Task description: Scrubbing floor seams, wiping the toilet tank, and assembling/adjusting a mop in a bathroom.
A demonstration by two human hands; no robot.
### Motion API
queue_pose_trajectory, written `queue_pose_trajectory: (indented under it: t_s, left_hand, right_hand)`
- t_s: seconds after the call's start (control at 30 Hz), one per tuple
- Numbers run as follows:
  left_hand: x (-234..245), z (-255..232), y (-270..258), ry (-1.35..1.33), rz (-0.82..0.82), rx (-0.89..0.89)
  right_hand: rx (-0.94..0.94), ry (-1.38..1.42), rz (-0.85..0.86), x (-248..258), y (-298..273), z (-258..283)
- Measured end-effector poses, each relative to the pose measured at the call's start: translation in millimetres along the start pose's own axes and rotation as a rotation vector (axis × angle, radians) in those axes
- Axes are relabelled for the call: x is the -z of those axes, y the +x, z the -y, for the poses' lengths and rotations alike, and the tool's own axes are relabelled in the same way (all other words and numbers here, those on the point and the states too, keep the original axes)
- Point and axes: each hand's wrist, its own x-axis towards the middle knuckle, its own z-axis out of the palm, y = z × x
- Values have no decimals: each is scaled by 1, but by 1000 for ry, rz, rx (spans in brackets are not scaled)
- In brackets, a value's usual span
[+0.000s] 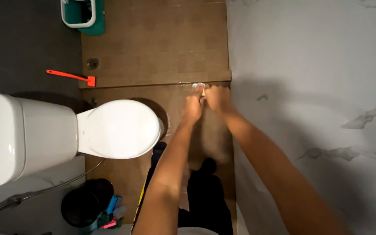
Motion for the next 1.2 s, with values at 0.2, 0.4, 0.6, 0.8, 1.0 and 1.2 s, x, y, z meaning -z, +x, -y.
queue_pose_trajectory:
  t_s: [0.2, 0.4, 0.6, 0.8, 1.0, 1.2]
  left_hand:
    - [-20, 53, -1, 0, -80, -97]
    - [66, 23, 10, 101, -113, -100]
    - [115, 29, 3, 162, -158, -4]
    - [141, 72, -14, 200, -187, 53]
    - [185, 94, 3, 268, -317, 29]
    - [219, 108, 18, 279, -429, -46]
  right_hand:
    - [22, 27, -54, 9, -2, 22]
    - [73, 35, -116, 40, 32, 61]
    - [143, 83, -95, 47, 58, 105]
    - [200, 129, 42, 34, 70, 151]
    - [211, 49, -79, 27, 108, 193]
    - [248, 41, -128, 29, 143, 217]
